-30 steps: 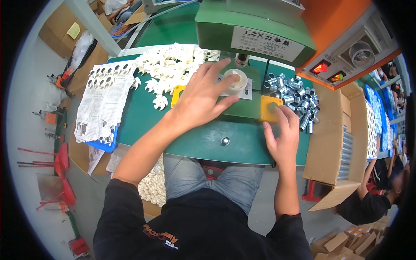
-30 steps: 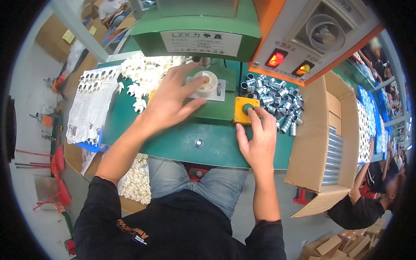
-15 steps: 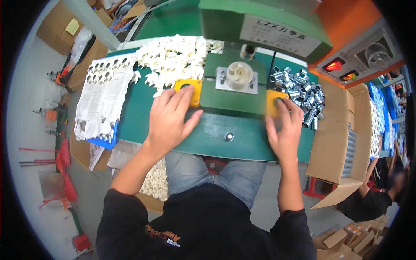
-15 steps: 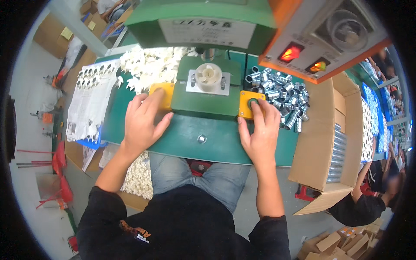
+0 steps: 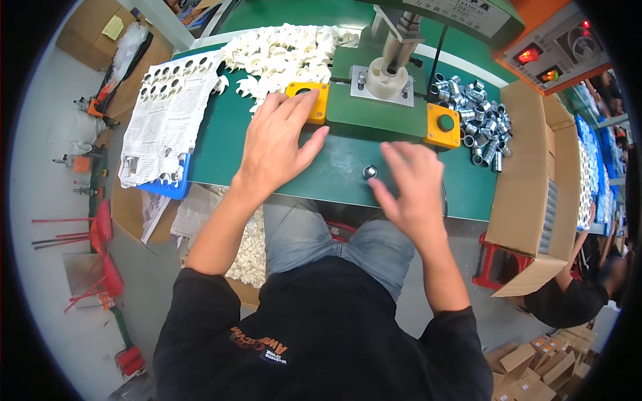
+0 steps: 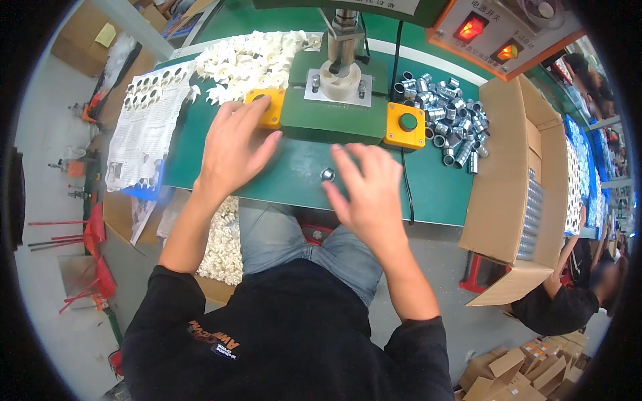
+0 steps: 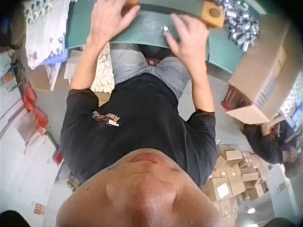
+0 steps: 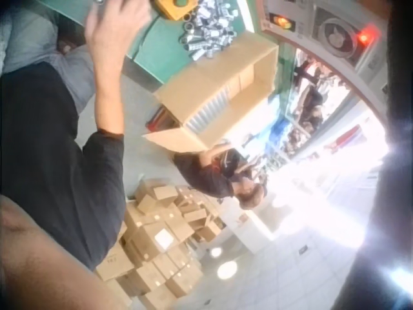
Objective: Assembling metal components using a pneumatic press machine on an industrial production line.
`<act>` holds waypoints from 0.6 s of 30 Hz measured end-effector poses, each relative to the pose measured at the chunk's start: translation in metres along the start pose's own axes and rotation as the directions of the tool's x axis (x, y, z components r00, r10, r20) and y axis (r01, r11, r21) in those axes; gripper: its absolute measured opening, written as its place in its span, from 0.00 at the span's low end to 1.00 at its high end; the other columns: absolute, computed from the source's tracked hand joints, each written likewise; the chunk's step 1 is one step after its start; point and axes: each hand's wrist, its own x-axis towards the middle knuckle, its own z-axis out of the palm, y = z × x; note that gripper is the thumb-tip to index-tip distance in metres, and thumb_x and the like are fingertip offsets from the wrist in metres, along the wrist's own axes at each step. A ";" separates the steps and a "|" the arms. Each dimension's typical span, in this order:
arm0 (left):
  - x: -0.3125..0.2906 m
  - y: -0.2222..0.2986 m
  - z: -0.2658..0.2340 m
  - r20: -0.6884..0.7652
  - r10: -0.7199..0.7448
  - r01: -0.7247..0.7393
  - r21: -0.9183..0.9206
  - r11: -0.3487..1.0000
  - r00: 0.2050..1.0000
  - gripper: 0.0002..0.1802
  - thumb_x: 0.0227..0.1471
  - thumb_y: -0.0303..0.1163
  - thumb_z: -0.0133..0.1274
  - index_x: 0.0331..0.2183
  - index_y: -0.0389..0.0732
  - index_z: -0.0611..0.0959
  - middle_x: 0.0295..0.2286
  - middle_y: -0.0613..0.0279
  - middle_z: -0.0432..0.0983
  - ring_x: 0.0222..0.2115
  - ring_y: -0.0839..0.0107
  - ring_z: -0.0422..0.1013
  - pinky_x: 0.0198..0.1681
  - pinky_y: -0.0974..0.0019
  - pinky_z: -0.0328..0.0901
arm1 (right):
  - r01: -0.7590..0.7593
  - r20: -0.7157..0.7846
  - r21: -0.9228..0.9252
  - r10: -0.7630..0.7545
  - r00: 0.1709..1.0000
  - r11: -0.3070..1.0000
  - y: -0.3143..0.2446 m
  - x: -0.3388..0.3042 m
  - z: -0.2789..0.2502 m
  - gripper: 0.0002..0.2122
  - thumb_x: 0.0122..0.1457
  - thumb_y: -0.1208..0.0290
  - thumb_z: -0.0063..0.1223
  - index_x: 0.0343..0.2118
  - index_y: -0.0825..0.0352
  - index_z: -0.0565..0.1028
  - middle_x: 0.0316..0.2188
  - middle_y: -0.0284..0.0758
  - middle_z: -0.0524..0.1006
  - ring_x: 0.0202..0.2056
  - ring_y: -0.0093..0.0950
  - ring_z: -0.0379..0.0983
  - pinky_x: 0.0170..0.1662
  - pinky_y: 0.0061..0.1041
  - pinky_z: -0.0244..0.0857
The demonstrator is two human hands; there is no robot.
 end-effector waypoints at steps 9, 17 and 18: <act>-0.011 0.024 0.003 -0.070 0.033 -0.042 -0.128 0.991 0.997 0.31 0.45 0.34 0.68 0.51 0.35 0.80 0.43 0.52 0.75 0.41 0.53 0.72 0.46 0.55 0.69 | 0.016 0.004 0.199 -0.017 1.000 0.980 0.006 -0.001 0.017 0.11 0.52 0.75 0.66 0.39 0.65 0.79 0.37 0.36 0.77 0.42 0.37 0.73 0.45 0.36 0.64; 0.001 0.056 0.012 -0.005 0.089 -0.079 -0.490 0.868 0.996 0.19 0.42 0.31 0.70 0.39 0.37 0.85 0.36 0.60 0.78 0.36 0.60 0.74 0.39 0.59 0.71 | 0.052 -0.226 0.387 0.040 0.973 0.920 0.002 0.015 -0.004 0.14 0.47 0.82 0.67 0.38 0.68 0.78 0.37 0.40 0.79 0.37 0.39 0.76 0.41 0.33 0.70; 0.003 0.056 0.015 -0.005 0.095 -0.085 -0.491 0.867 0.996 0.19 0.42 0.31 0.70 0.39 0.37 0.85 0.36 0.60 0.78 0.36 0.60 0.74 0.39 0.59 0.71 | 0.042 -0.222 0.407 0.054 0.973 0.912 0.002 0.014 -0.006 0.13 0.47 0.82 0.67 0.37 0.68 0.78 0.37 0.40 0.80 0.37 0.39 0.76 0.41 0.33 0.71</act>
